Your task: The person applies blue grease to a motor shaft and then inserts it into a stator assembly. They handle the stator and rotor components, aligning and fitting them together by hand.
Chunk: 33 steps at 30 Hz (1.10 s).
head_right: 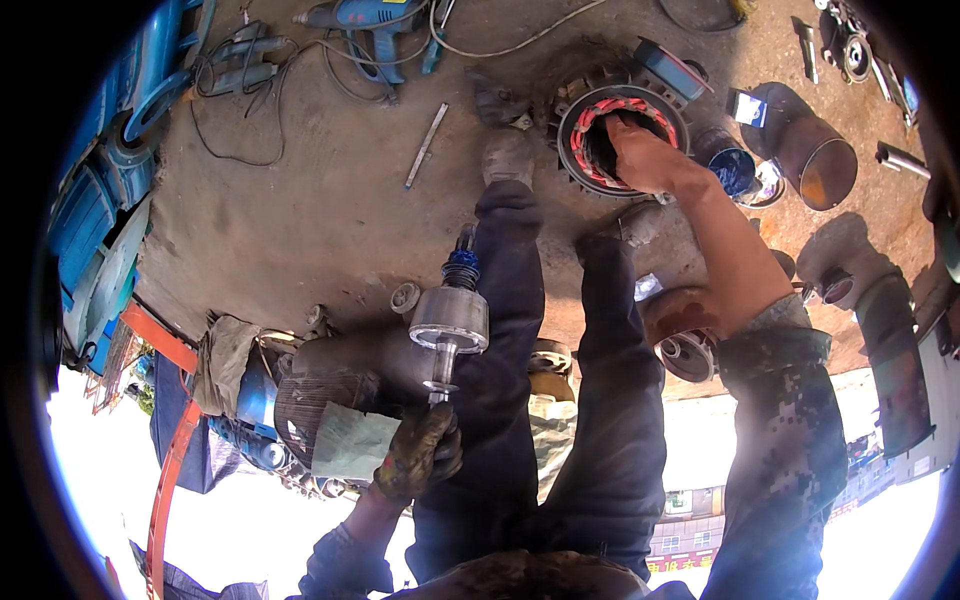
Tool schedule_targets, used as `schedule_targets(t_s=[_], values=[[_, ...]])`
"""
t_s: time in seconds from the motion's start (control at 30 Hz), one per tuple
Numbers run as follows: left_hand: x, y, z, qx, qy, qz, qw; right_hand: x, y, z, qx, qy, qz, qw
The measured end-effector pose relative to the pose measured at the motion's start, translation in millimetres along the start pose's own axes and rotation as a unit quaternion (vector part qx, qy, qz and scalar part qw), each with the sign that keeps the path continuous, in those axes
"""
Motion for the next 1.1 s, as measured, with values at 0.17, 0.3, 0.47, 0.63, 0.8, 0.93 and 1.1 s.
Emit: schedule_targets(t_s=[0.17, 0.3, 0.47, 0.63, 0.8, 0.93, 1.1], values=[[-8.9, -6.9, 1.2, -0.006, 0.009, 0.002, 1.000, 1.8, -10.3, -12.3, -0.001, -0.011, 0.023, 1.000], [-12.3, -8.8, -3.0, -0.001, -0.005, -0.025, 1.000, -2.7, -5.6, 5.9, 0.032, 0.017, 0.023, 0.999], [-9.9, -10.8, -7.5, 0.020, -0.016, -0.012, 1.000, 7.9, -2.0, -10.3, -0.025, 0.048, -0.100, 0.993], [-9.3, -14.0, -8.1, 0.022, -0.008, -0.004, 1.000, 2.0, 5.9, -7.0, 0.038, 0.090, -0.079, 0.992], [-6.6, -15.1, -6.1, 0.029, -0.014, -0.003, 0.999, -6.8, 60.7, -0.1, 0.001, -0.076, -0.196, 0.978], [-3.8, -18.0, -5.3, 0.026, -0.017, -0.009, 0.999, 6.9, 95.1, 8.8, -0.006, -0.356, -0.186, 0.916], [-0.9, -19.7, 1.0, 0.017, -0.008, 0.016, 1.000, 12.7, 89.8, 0.3, -0.057, -0.416, -0.214, 0.882]])
Point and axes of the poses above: each hand's wrist, its own y-axis away from the middle knuckle, its own x-axis out of the palm, z = x × y, the point moved 6 cm from there along -y, towards the middle knuckle, and after that the axes turned 2 degrees about z, right-handed, at the moved point
